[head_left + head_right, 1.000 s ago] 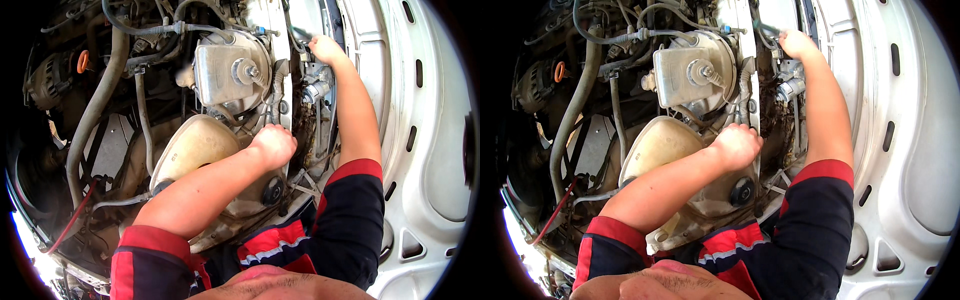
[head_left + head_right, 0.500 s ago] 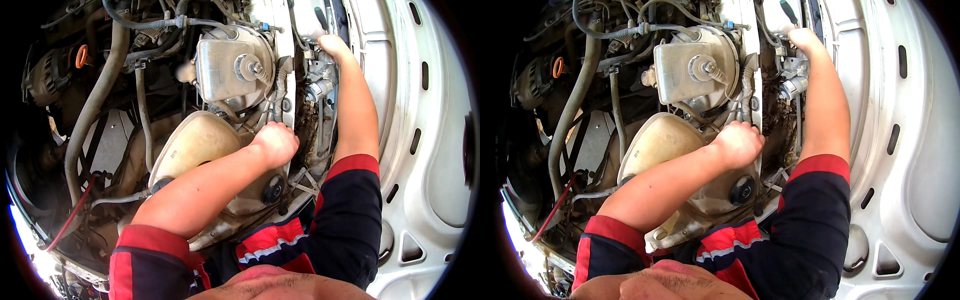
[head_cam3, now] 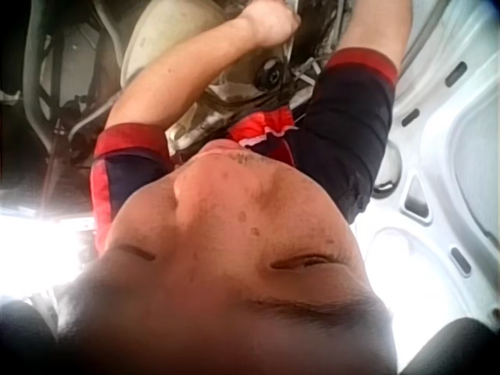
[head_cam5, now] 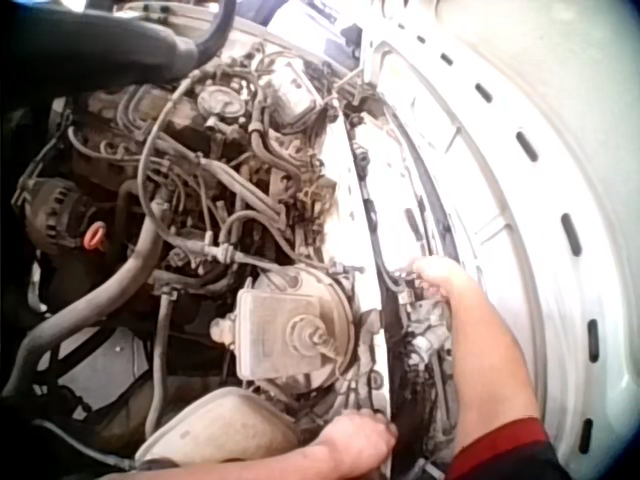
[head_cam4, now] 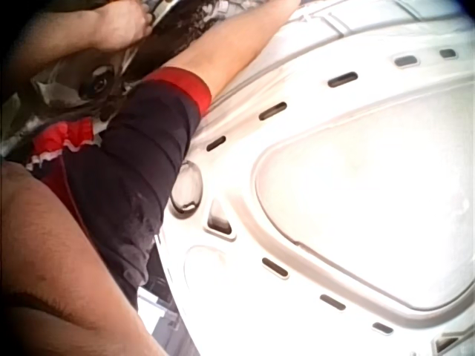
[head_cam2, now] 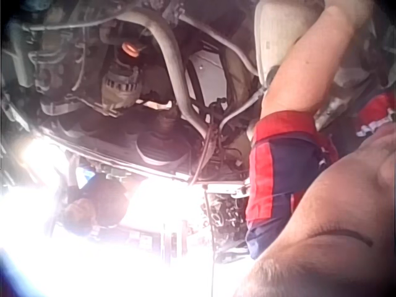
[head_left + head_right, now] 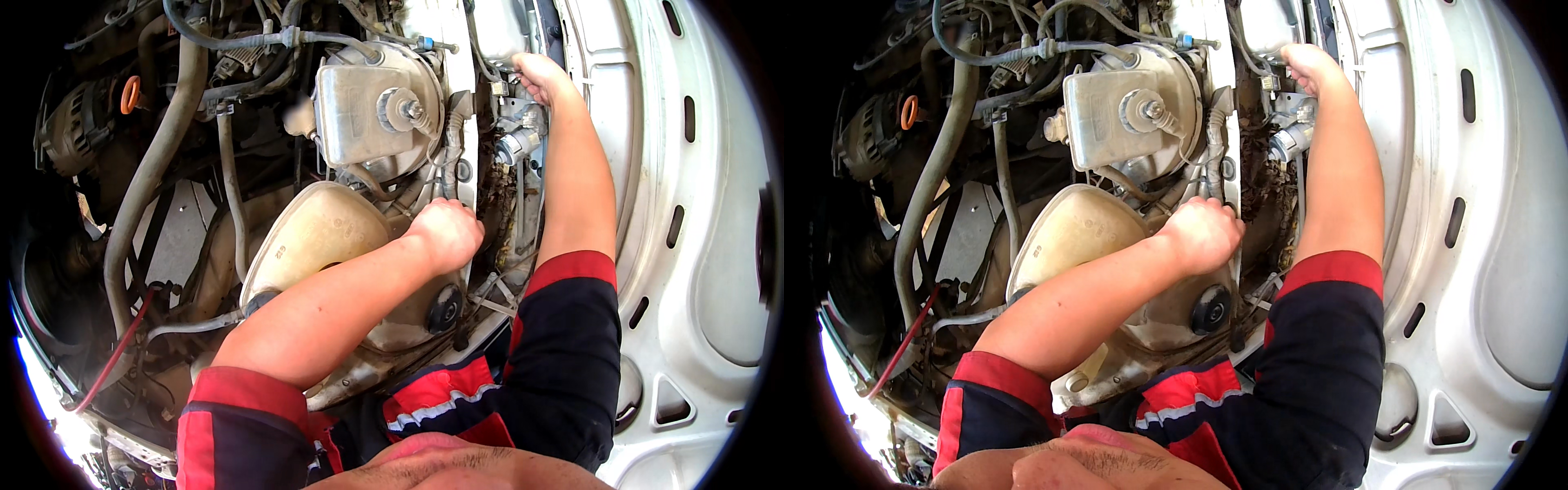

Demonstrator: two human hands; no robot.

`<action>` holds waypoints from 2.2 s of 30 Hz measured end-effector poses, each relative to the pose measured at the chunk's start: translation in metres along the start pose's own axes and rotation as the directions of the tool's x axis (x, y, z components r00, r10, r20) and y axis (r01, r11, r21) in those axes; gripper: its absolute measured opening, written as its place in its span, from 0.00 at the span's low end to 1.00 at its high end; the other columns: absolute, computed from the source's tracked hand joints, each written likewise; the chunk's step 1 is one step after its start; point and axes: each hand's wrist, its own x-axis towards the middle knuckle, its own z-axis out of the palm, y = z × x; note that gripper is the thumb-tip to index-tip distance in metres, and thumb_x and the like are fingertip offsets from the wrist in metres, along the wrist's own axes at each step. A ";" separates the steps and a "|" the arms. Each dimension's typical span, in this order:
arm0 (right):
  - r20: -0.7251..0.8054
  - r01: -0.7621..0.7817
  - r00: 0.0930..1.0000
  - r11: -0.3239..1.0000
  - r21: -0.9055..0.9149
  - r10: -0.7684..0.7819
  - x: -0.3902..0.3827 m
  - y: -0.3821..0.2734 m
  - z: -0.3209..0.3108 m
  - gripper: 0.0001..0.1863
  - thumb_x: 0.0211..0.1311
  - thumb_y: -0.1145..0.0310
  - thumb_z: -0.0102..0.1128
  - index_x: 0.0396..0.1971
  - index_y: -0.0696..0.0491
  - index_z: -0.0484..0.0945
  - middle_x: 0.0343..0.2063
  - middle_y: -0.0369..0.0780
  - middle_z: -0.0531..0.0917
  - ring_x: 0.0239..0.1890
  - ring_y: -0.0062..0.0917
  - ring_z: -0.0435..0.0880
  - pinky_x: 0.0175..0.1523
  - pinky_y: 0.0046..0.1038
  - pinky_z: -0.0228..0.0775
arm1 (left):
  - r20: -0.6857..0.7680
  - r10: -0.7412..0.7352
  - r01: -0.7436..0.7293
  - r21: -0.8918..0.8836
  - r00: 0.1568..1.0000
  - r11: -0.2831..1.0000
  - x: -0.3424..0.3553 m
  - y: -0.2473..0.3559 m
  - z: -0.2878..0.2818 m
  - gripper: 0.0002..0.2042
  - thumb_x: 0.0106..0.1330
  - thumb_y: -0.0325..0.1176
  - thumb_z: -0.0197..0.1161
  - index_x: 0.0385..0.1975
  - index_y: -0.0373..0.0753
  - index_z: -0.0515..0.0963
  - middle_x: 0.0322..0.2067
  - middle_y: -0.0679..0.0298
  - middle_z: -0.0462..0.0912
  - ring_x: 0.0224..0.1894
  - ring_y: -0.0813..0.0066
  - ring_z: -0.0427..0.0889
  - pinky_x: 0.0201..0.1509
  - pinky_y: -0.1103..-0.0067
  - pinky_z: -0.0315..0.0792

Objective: The person uses a socket wrench and hands to loosen bolts in a car engine bay, removes a fluid reservoir tank, and works on components inside the cowl compartment by hand.

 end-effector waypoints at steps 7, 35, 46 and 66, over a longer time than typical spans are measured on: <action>-0.037 0.197 0.813 0.333 -0.922 -0.581 -0.034 -0.010 0.023 0.12 0.66 0.62 0.56 0.46 0.46 0.82 0.46 0.42 0.81 0.52 0.37 0.80 0.56 0.40 0.72 | -0.005 -0.015 0.015 0.009 1.000 1.000 -0.003 -0.003 0.003 0.09 0.60 0.33 0.57 0.35 0.40 0.82 0.37 0.59 0.84 0.43 0.62 0.84 0.46 0.68 0.77; 0.074 0.411 0.770 0.404 -0.818 -0.633 0.006 0.014 0.001 0.10 0.58 0.65 0.60 0.38 0.52 0.81 0.36 0.45 0.85 0.40 0.38 0.83 0.43 0.40 0.74 | 0.020 0.010 -0.011 0.030 1.000 0.999 -0.001 0.000 0.004 0.10 0.60 0.33 0.57 0.37 0.40 0.82 0.37 0.60 0.84 0.44 0.62 0.83 0.46 0.68 0.77; -0.062 0.085 0.992 0.937 -0.340 -0.112 0.015 0.003 -0.005 0.14 0.53 0.67 0.51 0.26 0.63 0.80 0.25 0.56 0.82 0.34 0.47 0.85 0.42 0.43 0.77 | -0.012 0.015 -0.015 0.014 1.000 1.000 0.002 0.001 0.001 0.09 0.60 0.32 0.57 0.35 0.41 0.83 0.36 0.61 0.84 0.42 0.63 0.84 0.45 0.68 0.78; 0.268 0.377 0.705 0.027 -0.926 -0.656 -0.012 0.001 0.003 0.20 0.63 0.58 0.52 0.49 0.54 0.79 0.38 0.49 0.86 0.50 0.42 0.83 0.55 0.39 0.74 | 0.003 -0.005 0.005 0.004 1.000 1.000 -0.003 -0.001 0.002 0.09 0.60 0.32 0.57 0.36 0.41 0.83 0.37 0.60 0.84 0.43 0.63 0.84 0.46 0.69 0.77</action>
